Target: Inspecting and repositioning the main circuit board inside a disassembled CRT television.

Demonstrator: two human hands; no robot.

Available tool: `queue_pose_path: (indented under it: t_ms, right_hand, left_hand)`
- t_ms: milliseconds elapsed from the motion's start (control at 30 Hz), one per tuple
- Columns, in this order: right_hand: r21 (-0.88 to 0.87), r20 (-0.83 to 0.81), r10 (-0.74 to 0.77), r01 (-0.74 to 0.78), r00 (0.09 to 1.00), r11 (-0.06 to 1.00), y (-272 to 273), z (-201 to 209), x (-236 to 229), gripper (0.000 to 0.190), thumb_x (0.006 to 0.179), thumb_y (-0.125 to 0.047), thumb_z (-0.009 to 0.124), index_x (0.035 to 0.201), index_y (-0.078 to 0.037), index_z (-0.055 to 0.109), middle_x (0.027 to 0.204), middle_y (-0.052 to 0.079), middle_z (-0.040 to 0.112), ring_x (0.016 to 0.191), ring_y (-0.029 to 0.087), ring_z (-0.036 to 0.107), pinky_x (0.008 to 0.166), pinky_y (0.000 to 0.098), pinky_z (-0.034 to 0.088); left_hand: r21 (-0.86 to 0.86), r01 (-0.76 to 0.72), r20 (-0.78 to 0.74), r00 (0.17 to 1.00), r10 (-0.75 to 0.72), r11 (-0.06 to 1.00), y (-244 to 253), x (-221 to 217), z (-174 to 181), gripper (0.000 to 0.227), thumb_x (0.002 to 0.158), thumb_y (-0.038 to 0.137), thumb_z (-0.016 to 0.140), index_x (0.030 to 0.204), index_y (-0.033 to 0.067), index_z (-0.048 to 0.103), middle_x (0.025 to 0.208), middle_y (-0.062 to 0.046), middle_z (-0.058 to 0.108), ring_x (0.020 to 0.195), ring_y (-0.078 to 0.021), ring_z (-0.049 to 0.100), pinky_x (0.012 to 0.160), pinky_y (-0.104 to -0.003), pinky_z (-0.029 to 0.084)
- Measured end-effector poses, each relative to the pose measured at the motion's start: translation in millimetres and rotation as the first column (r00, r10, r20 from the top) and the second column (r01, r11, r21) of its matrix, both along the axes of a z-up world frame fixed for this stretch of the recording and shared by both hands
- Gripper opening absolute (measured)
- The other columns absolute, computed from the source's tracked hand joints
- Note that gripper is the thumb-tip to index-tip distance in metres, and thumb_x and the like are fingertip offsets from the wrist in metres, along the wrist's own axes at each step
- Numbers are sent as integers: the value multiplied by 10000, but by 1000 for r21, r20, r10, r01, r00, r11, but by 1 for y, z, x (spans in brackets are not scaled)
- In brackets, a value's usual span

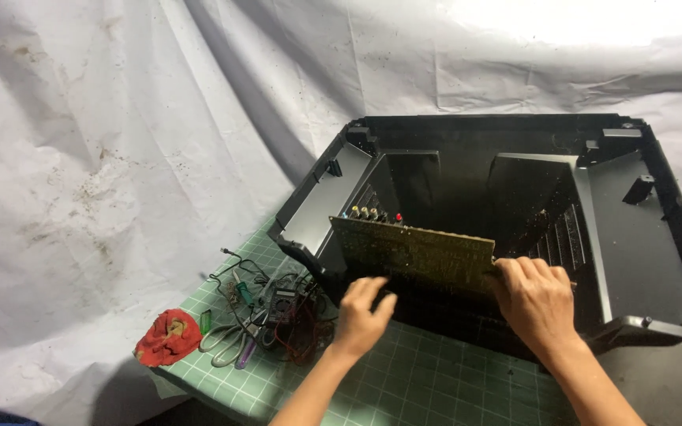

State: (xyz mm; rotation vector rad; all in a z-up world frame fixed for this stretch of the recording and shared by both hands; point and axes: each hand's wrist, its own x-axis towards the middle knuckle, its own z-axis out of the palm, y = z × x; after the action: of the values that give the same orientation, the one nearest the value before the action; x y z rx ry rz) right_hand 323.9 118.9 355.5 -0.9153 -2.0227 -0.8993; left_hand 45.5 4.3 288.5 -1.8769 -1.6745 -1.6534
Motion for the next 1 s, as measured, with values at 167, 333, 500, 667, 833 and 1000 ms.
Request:
queue_pose_path:
  t_ms: [167,333,500,667,833,1000]
  right_hand:
    - [43,-5,13,-13,1000,999,-32,-10,2,257,988,-467,659,957,-212,662,810,-43,666,748,179,649,657,340,410]
    - [15,-16,23,-23,1000,1000,-64,-28,7,239,998,-454,628,1015,-220,673,933,-56,733,814,149,676,708,320,401]
    - [37,-32,52,-50,998,998,-96,-48,9,218,1014,-426,631,991,-217,690,893,-63,734,788,136,677,709,312,379]
    - [37,-83,62,-59,995,998,-125,-65,10,195,1030,-384,616,953,-221,690,888,-73,716,846,148,688,736,306,391]
    - [-12,-159,58,-61,986,998,-155,-89,10,129,1022,-290,668,975,-201,749,942,-35,764,901,164,731,781,308,409]
    - [-77,-206,53,-70,977,995,-183,-113,13,145,997,-276,647,903,-232,749,906,-38,760,862,171,727,796,310,401]
  left_hand:
    - [-89,155,783,621,-27,984,-32,-8,7,257,943,218,654,1144,58,660,1018,-87,714,951,-175,676,846,-278,571]
    - [-384,213,895,325,305,899,-43,-22,-10,1176,730,711,539,1639,184,11,1731,-54,70,1585,-230,184,1274,-500,195]
    - [-51,328,983,184,-10,943,-69,-29,-6,857,822,637,449,1566,224,345,1485,-149,429,1350,-302,437,1020,-476,514]
    - [-19,369,1000,22,12,929,-95,-33,-7,731,832,604,509,1321,68,600,1120,-300,729,1042,-401,705,940,-480,578]
    - [70,441,997,-41,-58,895,-111,-39,-39,596,918,595,548,1126,47,654,974,-201,735,908,-329,704,821,-411,587]
    - [85,416,982,-189,-5,905,-136,-36,-52,555,917,475,577,1262,42,611,1124,-252,659,1015,-387,641,862,-500,584]
